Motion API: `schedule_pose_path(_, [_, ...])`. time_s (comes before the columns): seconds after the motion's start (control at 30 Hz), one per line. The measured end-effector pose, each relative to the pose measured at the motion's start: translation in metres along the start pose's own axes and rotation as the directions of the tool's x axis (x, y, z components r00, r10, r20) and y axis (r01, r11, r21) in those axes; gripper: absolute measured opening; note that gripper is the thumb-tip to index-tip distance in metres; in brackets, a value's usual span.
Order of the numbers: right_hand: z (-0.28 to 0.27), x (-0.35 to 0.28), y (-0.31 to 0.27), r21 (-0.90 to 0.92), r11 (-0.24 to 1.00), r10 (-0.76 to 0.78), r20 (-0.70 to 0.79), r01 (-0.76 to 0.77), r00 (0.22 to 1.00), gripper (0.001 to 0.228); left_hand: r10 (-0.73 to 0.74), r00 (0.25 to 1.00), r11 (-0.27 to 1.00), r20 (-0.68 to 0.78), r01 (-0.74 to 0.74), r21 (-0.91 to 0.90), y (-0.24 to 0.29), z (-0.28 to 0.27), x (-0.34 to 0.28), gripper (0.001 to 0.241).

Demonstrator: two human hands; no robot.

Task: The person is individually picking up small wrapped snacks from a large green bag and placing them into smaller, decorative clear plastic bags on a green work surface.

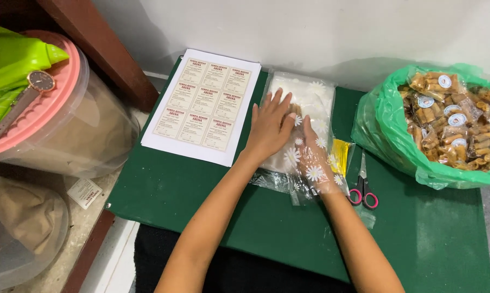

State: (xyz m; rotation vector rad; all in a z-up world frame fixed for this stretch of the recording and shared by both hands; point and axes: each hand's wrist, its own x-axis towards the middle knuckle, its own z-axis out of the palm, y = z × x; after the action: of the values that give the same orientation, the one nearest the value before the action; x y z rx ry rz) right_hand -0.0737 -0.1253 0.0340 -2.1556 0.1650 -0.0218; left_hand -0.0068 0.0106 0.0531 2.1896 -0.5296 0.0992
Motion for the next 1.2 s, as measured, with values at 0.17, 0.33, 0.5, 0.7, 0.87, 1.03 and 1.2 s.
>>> schedule_pose_path(0.17, [0.009, 0.005, 0.026, -0.164, 0.986, -0.024, 0.032, 0.029, 0.999, 0.070, 0.028, 0.979, 0.986, 0.203, -0.061, 0.158, -0.012, 0.013, 0.009, 0.056])
schedule_pose_path(0.33, [0.021, 0.006, 0.050, -0.317, 0.946, -0.047, 0.067, 0.066, 0.997, 0.079, 0.007, 0.970, 0.983, 0.241, -0.051, 0.178, -0.021, 0.015, 0.008, 0.057])
schedule_pose_path(0.5, [0.028, -0.003, 0.081, -0.513, 0.851, -0.060, 0.115, 0.111, 0.992, 0.092, 0.033, 0.970, 0.981, 0.242, -0.078, 0.180, -0.026, 0.016, 0.010, 0.059])
schedule_pose_path(0.7, [-0.046, -0.089, 0.016, -0.224, 0.935, -0.214, 0.267, 0.276, 0.940, 0.065, 0.048, 0.962, 0.986, 0.269, -0.089, 0.141, -0.026, 0.005, 0.010, 0.055])
schedule_pose_path(0.87, [-0.095, -0.113, 0.025, -0.045, 0.982, -0.152, 0.377, 0.182, 0.914, 0.050, 0.043, 0.957, 0.994, 0.288, -0.070, 0.082, -0.013, -0.008, 0.014, 0.066])
schedule_pose_path(1.03, [-0.137, -0.115, 0.008, -0.064, 0.997, 0.073, 0.357, -0.053, 0.931, 0.044, 0.071, 0.949, 0.990, 0.308, -0.105, 0.096, 0.008, -0.004, 0.017, 0.066])
schedule_pose_path(1.2, [-0.139, -0.113, 0.009, -0.066, 0.998, 0.018, 0.416, 0.011, 0.909, 0.037, 0.086, 0.971, 0.994, 0.224, -0.098, 0.043, 0.003, -0.004, 0.026, 0.061])
